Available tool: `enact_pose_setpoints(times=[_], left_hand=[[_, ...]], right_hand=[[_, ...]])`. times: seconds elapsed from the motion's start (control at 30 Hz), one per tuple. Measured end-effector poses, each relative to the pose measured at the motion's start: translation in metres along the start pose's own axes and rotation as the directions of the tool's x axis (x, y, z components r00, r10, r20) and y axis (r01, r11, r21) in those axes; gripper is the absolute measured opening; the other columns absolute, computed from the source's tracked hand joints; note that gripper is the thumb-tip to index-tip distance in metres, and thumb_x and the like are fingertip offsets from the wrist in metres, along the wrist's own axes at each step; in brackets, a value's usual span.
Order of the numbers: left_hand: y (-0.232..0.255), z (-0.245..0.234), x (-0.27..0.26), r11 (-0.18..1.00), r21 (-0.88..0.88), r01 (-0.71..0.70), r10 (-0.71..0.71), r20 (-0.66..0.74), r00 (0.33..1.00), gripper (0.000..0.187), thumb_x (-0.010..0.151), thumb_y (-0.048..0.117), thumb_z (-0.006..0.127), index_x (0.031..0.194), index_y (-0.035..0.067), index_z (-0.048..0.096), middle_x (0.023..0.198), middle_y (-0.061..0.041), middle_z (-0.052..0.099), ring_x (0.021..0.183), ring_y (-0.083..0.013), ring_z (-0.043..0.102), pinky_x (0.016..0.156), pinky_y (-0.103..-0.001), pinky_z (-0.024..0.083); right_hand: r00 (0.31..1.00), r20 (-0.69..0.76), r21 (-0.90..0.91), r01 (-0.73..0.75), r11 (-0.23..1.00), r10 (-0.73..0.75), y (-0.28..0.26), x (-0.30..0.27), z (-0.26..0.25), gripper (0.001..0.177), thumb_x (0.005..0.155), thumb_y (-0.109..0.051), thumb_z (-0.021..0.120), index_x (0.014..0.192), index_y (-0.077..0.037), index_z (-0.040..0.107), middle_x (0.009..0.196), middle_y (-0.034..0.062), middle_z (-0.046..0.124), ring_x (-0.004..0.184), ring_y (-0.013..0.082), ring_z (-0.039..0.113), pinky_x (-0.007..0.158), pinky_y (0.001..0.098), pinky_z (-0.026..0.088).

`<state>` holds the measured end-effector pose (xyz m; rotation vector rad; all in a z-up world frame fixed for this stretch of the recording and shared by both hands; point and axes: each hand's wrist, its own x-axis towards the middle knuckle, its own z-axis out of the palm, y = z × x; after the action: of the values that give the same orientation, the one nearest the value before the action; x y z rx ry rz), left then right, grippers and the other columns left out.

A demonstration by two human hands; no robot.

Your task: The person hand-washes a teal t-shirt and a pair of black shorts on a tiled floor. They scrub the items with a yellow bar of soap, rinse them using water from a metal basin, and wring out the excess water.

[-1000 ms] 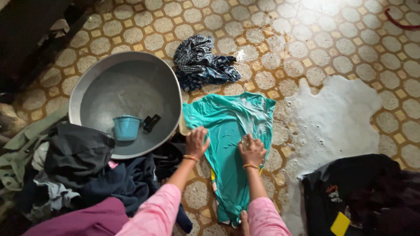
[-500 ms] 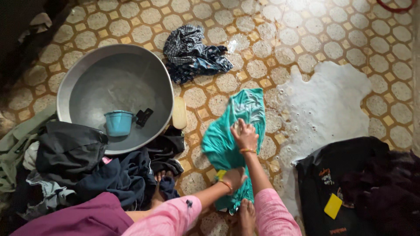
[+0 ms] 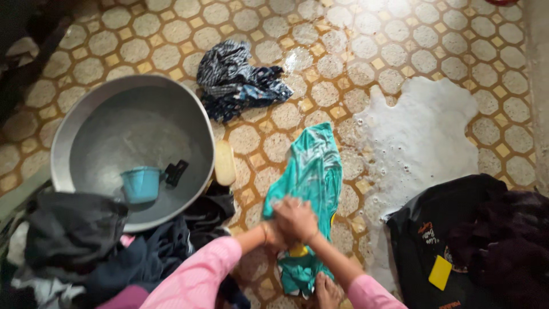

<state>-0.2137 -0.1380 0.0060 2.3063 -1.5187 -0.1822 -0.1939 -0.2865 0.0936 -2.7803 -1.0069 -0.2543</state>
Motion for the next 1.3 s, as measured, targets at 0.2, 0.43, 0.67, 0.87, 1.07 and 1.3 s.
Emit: enact_pose_setpoints(times=[0.2, 0.43, 0.67, 0.87, 1.07, 1.3], left_hand=[[0.005, 0.004, -0.010, 0.971, -0.220, -0.090, 0.081, -0.050, 0.995, 0.088, 0.099, 0.063, 0.045, 0.162, 0.003, 0.038, 0.173, -0.020, 0.032, 0.162, -0.0341, 0.027, 0.131, -0.052, 0.018], [0.004, 0.012, -0.010, 0.984, -0.161, -0.070, 0.063, -0.053, 0.997, 0.096, 0.097, 0.071, 0.047, 0.164, 0.003, 0.036, 0.173, -0.021, 0.031, 0.162, -0.0352, 0.027, 0.132, -0.050, 0.021], [0.027, 0.003, -0.012, 0.953, -0.301, 0.047, -0.057, -0.026, 0.998, 0.099, 0.093, 0.070, 0.050, 0.161, 0.001, 0.033, 0.170, -0.024, 0.028, 0.158, -0.0380, 0.026, 0.128, -0.050, 0.019], [0.021, -0.001, -0.010, 0.962, -0.272, 0.030, -0.046, -0.053, 0.998, 0.093, 0.098, 0.068, 0.047, 0.165, 0.005, 0.034, 0.174, -0.018, 0.028, 0.161, -0.0344, 0.026, 0.130, -0.050, 0.019], [0.021, 0.018, -0.010, 0.965, -0.260, 0.031, -0.050, -0.067, 0.996, 0.092, 0.099, 0.069, 0.049, 0.164, 0.005, 0.037, 0.172, -0.020, 0.031, 0.160, -0.0348, 0.029, 0.131, -0.049, 0.022], [0.009, -0.016, 0.007, 0.976, -0.216, 0.013, -0.022, -0.042, 0.999, 0.076, 0.094, 0.063, 0.060, 0.150, 0.013, 0.053, 0.162, -0.013, 0.048, 0.148, -0.0317, 0.047, 0.118, -0.048, 0.036]], right_hand=[[0.999, 0.024, -0.238, -0.022, 0.971, 0.029, 0.157, 0.086, 0.024, 0.029, 0.110, -0.036, 0.061, 0.137, -0.027, 0.056, 0.123, 0.0089, 0.061, 0.111, 0.0321, 0.061, 0.082, 0.0526, 0.049], [0.999, -0.032, -0.339, -0.019, 0.940, 0.009, 0.108, 0.101, 0.026, 0.032, 0.099, -0.033, 0.055, 0.115, -0.006, 0.063, 0.100, 0.0173, 0.063, 0.078, 0.0306, 0.062, 0.057, 0.0476, 0.049], [0.984, -0.079, -0.137, 0.148, 0.980, -0.160, 0.081, 0.087, 0.048, 0.040, 0.089, -0.028, 0.056, 0.128, -0.023, 0.060, 0.119, 0.0102, 0.060, 0.098, 0.0338, 0.061, 0.081, 0.0589, 0.051], [0.891, -0.279, -0.311, -0.437, 0.844, 0.358, 0.164, 0.172, 0.042, 0.039, 0.093, -0.038, 0.056, 0.131, -0.031, 0.060, 0.108, 0.0112, 0.063, 0.089, 0.0322, 0.061, 0.065, 0.0481, 0.051], [0.930, -0.219, 0.134, 0.328, 0.935, -0.295, -0.008, 0.020, 0.006, 0.048, 0.083, -0.043, 0.062, 0.130, -0.032, 0.064, 0.119, 0.0146, 0.058, 0.096, 0.0314, 0.062, 0.075, 0.0487, 0.053], [0.939, -0.139, -0.099, -0.329, 0.939, 0.314, 0.174, 0.162, 0.066, 0.037, 0.099, -0.041, 0.063, 0.136, -0.037, 0.061, 0.127, 0.0127, 0.060, 0.103, 0.0337, 0.058, 0.077, 0.0504, 0.051]])
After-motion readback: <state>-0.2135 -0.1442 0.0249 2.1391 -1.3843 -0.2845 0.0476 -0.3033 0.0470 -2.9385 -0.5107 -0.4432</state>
